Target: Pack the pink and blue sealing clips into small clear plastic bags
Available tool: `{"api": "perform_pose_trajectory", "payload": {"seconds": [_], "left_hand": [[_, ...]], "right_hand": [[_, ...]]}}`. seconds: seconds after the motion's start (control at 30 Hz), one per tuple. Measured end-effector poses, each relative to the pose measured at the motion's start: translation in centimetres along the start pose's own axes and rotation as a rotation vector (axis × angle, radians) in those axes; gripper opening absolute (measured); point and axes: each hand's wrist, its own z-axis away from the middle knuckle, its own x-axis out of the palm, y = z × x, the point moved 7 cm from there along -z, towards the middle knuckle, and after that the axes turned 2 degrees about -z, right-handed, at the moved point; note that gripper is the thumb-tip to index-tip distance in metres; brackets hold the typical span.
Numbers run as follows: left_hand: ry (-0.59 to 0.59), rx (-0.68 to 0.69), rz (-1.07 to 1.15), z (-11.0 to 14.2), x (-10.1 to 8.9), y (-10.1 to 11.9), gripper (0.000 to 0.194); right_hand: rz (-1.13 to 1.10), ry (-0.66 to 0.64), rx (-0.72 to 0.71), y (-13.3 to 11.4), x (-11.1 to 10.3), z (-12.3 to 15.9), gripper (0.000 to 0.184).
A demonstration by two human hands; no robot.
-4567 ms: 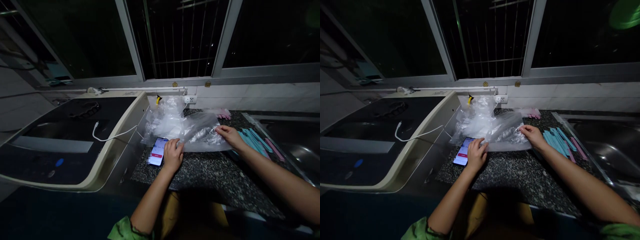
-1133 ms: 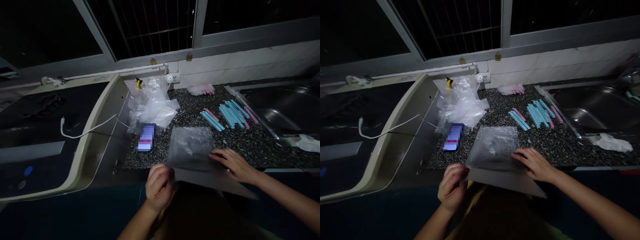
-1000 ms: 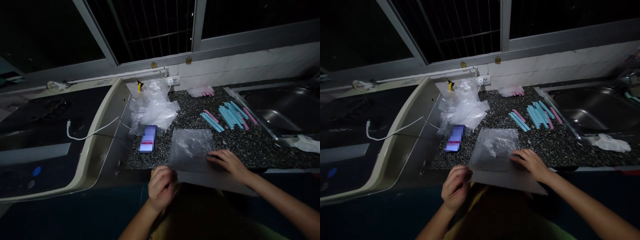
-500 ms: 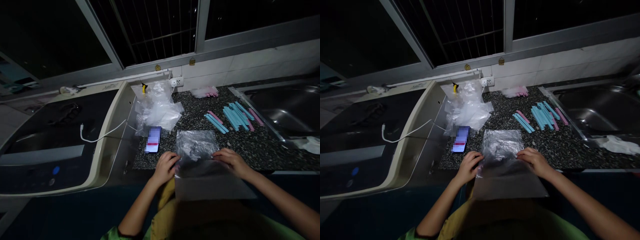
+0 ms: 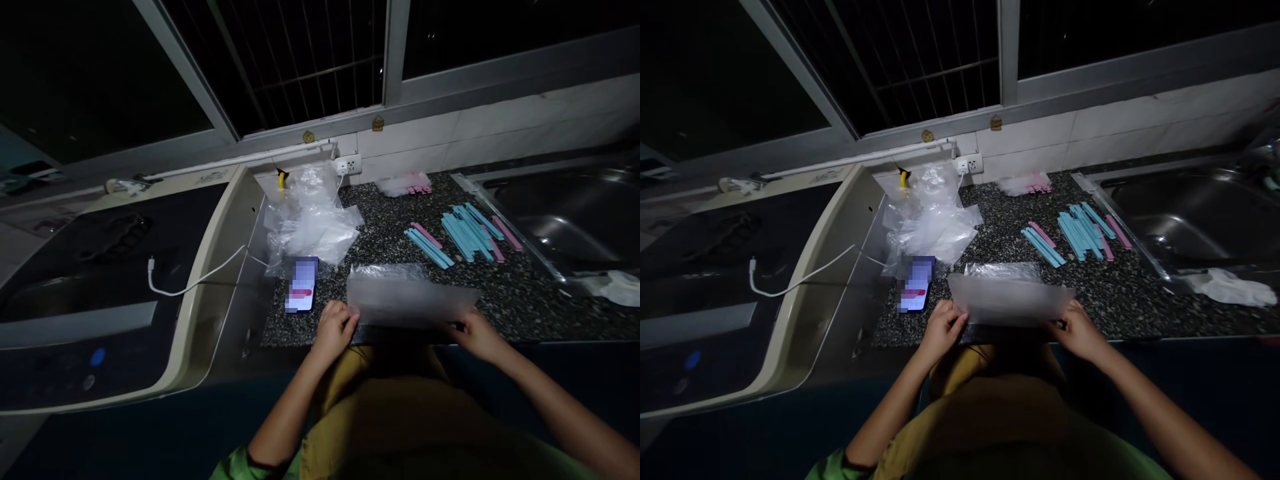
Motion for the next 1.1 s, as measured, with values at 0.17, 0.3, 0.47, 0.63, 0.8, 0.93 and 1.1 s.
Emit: {"api": "perform_pose_trajectory", "payload": {"seconds": [0.17, 0.3, 0.47, 0.63, 0.8, 0.93, 1.1], "left_hand": [[0.063, -0.089, -0.060, 0.0, 0.1, -0.4, 0.030], [0.126, -0.152, -0.144, 0.3, 0.0, -0.7, 0.029], [0.111, -0.226, -0.269, 0.3, 0.1, -0.8, 0.028], [0.102, -0.248, -0.319, 0.4, 0.1, -0.5, 0.026], [0.117, -0.241, -0.322, 0.5, -0.1, -0.4, 0.025], [0.096, -0.257, -0.318, 0.5, 0.1, -0.5, 0.026], [0.083, -0.283, -0.337, 0.9, -0.1, -0.4, 0.012]], "right_hand": [[0.015, 0.093, 0.056, -0.4, -0.5, -0.2, 0.041], [0.124, 0.187, 0.090, -0.3, -0.6, -0.2, 0.041], [0.327, 0.225, 0.131, -0.2, -0.1, -0.2, 0.047], [0.449, 0.261, 0.142, -0.7, -0.2, -0.9, 0.046], [0.469, 0.339, -0.035, -2.6, -0.1, -1.4, 0.030], [0.517, 0.219, -0.134, -3.1, 1.3, -1.5, 0.020], [0.531, 0.166, -0.129, -2.5, 1.7, -1.3, 0.018]]}}
